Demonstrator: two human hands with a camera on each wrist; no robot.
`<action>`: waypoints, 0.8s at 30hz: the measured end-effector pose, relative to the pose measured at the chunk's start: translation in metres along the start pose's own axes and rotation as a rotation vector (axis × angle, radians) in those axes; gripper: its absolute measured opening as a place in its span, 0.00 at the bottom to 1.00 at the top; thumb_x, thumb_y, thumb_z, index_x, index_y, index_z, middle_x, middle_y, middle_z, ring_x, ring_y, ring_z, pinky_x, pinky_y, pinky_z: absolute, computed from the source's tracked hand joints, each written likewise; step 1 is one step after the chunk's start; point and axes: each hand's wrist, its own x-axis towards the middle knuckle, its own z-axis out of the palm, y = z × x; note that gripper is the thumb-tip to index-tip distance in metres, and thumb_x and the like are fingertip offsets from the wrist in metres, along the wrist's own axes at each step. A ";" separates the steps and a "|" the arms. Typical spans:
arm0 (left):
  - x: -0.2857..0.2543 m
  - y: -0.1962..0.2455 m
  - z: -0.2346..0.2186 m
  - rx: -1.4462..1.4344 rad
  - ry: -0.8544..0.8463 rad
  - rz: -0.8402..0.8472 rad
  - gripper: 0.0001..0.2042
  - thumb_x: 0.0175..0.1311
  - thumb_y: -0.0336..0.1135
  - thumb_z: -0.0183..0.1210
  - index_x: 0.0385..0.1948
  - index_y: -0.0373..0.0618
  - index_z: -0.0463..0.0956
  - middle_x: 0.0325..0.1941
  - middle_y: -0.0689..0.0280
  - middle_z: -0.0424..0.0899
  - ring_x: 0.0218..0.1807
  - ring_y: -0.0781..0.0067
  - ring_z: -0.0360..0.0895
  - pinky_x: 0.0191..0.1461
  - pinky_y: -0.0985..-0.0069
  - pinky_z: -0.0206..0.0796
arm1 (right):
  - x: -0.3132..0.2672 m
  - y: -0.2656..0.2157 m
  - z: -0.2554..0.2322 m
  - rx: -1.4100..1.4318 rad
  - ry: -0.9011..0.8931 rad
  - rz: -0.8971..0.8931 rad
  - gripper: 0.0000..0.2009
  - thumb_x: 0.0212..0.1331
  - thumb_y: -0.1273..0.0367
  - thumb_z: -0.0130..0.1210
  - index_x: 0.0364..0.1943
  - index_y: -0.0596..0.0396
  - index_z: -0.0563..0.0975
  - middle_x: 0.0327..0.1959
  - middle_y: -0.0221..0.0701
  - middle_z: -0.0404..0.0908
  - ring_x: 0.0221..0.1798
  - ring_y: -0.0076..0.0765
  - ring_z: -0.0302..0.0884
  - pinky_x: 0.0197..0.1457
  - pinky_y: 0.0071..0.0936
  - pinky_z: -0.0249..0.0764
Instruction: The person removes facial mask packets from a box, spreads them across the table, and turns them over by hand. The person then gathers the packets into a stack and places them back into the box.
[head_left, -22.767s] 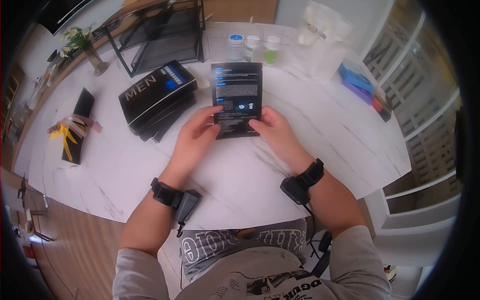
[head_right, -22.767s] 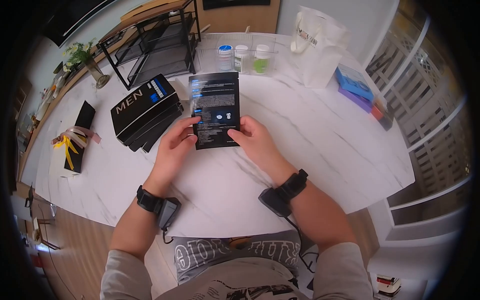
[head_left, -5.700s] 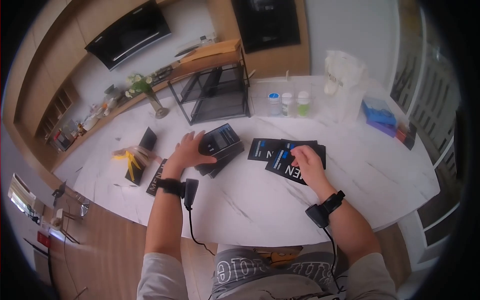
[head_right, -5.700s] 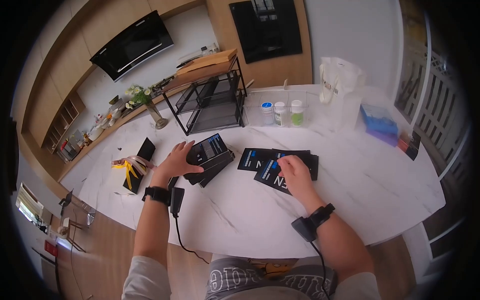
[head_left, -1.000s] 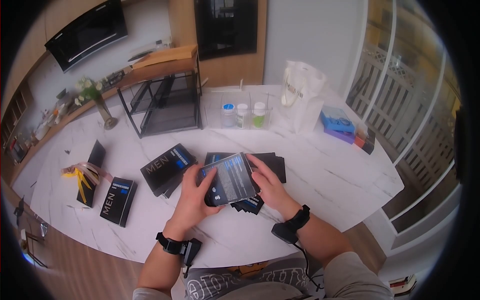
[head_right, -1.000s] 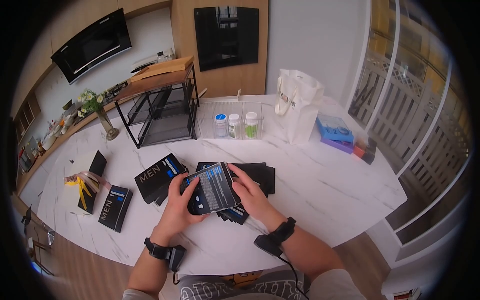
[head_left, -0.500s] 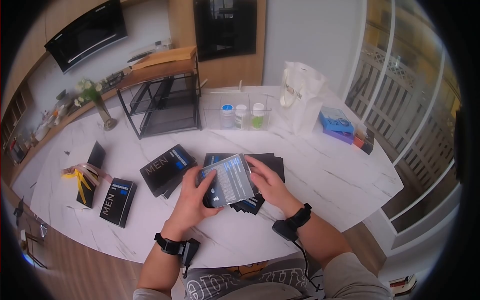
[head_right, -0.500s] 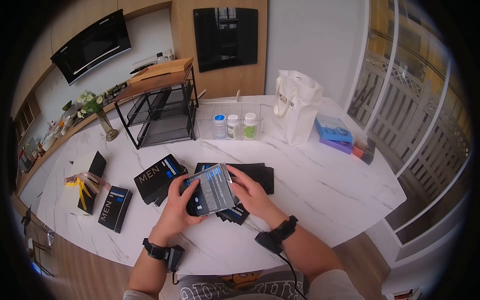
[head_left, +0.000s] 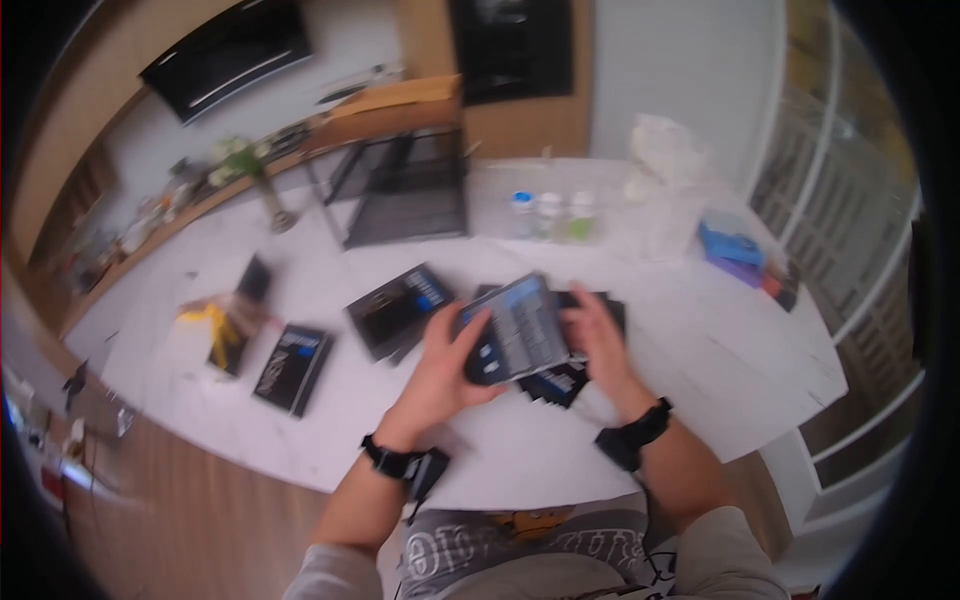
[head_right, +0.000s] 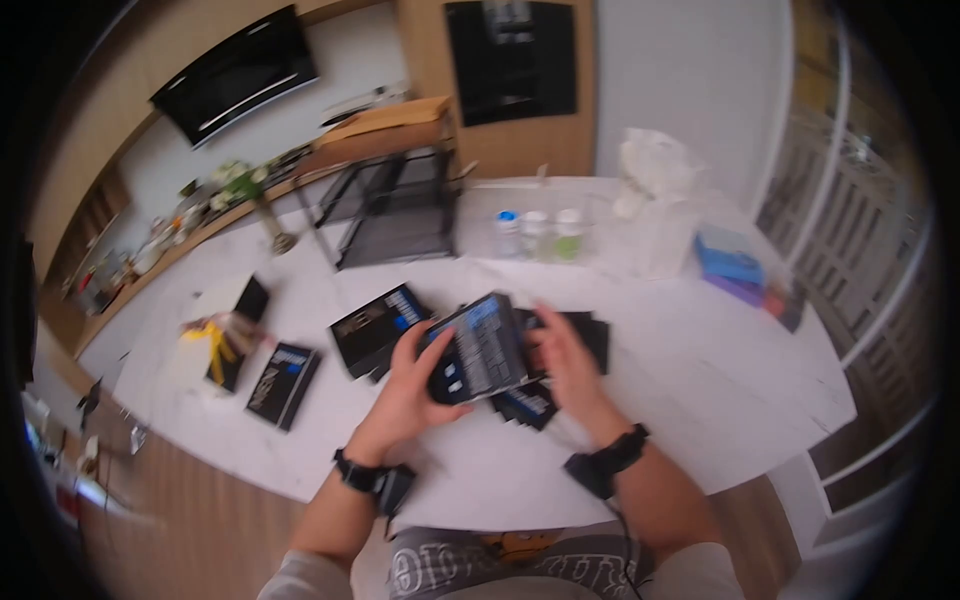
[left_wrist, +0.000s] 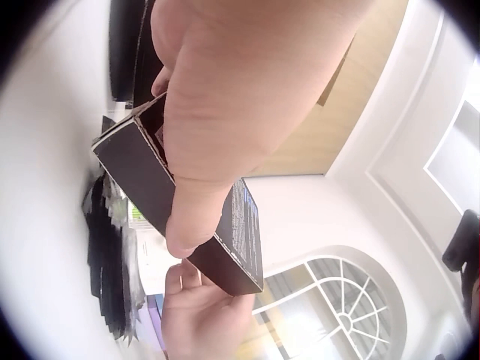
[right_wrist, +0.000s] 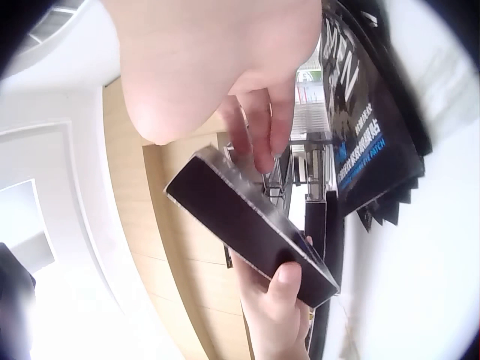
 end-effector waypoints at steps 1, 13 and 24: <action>-0.002 0.003 -0.004 -0.007 0.023 -0.026 0.50 0.38 0.41 0.78 0.71 0.49 0.61 0.72 0.46 0.55 0.73 0.41 0.55 0.74 0.57 0.54 | 0.002 -0.003 0.001 0.125 0.018 0.030 0.27 0.77 0.55 0.39 0.74 0.52 0.58 0.49 0.35 0.81 0.42 0.23 0.77 0.47 0.22 0.76; -0.069 -0.064 -0.184 0.566 0.220 -0.520 0.46 0.44 0.46 0.76 0.69 0.44 0.64 0.67 0.43 0.64 0.69 0.44 0.63 0.72 0.60 0.58 | 0.003 -0.007 0.002 -0.065 0.033 0.107 0.17 0.75 0.66 0.45 0.62 0.57 0.71 0.43 0.35 0.82 0.33 0.23 0.79 0.40 0.21 0.76; -0.096 -0.113 -0.173 0.644 0.093 -0.366 0.28 0.53 0.42 0.72 0.56 0.42 0.76 0.62 0.49 0.74 0.63 0.44 0.70 0.65 0.59 0.66 | 0.007 0.008 -0.020 -0.643 -0.056 -0.061 0.14 0.61 0.66 0.60 0.49 0.55 0.80 0.47 0.40 0.81 0.51 0.44 0.78 0.55 0.33 0.74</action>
